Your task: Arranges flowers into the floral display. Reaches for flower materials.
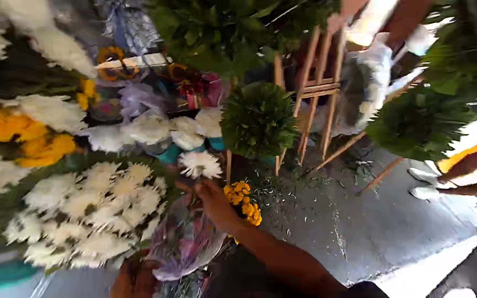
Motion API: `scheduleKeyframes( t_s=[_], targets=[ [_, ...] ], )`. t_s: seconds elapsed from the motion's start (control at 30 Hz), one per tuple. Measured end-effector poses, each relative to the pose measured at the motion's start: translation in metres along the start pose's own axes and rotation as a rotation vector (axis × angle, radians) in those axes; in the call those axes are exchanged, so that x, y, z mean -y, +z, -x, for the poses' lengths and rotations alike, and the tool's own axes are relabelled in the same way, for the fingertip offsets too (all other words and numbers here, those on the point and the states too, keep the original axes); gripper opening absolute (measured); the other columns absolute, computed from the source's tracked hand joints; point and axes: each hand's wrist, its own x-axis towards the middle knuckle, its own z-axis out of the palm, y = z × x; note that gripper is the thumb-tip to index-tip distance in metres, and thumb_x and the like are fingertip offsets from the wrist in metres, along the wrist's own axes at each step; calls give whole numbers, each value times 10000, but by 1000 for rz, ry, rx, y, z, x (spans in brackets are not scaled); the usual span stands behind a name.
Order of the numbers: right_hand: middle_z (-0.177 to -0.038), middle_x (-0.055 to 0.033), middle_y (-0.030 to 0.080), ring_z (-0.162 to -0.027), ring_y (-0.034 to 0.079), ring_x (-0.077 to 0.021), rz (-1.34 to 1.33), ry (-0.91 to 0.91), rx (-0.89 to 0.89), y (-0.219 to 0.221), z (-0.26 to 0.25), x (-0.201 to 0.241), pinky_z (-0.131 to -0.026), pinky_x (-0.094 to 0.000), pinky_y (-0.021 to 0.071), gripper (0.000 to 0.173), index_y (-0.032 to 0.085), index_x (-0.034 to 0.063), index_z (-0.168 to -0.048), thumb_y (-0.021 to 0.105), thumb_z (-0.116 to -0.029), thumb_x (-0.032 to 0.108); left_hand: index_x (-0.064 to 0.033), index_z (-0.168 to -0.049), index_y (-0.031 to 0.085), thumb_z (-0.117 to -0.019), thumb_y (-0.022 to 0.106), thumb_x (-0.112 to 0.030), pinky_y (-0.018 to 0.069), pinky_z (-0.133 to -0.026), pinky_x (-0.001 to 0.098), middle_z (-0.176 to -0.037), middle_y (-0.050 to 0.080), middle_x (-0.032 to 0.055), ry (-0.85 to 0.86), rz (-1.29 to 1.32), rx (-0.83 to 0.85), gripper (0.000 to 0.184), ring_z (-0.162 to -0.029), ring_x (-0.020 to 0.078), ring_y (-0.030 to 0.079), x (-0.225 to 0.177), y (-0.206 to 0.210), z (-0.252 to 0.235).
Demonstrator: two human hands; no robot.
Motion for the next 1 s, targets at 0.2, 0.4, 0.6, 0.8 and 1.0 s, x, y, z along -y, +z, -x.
scheduleKeyframes(
  t_s=[0.2,0.4,0.6,0.8,1.0],
  targets=[
    [-1013,-157,691,-881,723,-257,-130,-105,147,-13,-17,10,-803,-412,631,168,526,3,-1190,446,-1085,105,-20,-1465,377,-978,619,-153,562,-676,553,-892,673,187,-252,-173,-248,560,-713,299,662,31,22,-2],
    [-1015,-132,703,-865,723,-225,-255,65,254,-3,-13,7,-798,-384,627,194,554,55,-1226,434,-1096,135,-33,-1366,564,-971,628,-484,565,-888,368,-1129,687,61,-50,90,-148,602,-986,112,659,-19,70,-1],
    [-992,-127,698,-842,722,-233,-183,164,381,-2,-10,9,-792,-405,631,142,535,52,-1162,443,-1093,136,-21,-1395,559,-1043,474,-539,542,-864,265,-1222,640,60,110,310,-210,632,-978,53,615,-54,91,-4],
    [-959,-113,687,-830,720,-217,-197,71,186,-18,-35,20,-762,-391,636,218,505,-18,-1188,356,-1108,118,-75,-1139,668,-1058,481,-439,510,-637,210,-849,649,-60,-35,356,-237,417,-679,19,564,-58,91,23],
    [-1089,-71,677,-956,654,-151,20,58,536,-15,-30,11,-879,-353,570,183,616,-1,-1138,507,-1053,118,-68,-1343,616,-950,679,-441,551,-1005,345,-1227,697,25,-50,227,-314,546,-1121,101,658,-70,72,15]
  ],
)
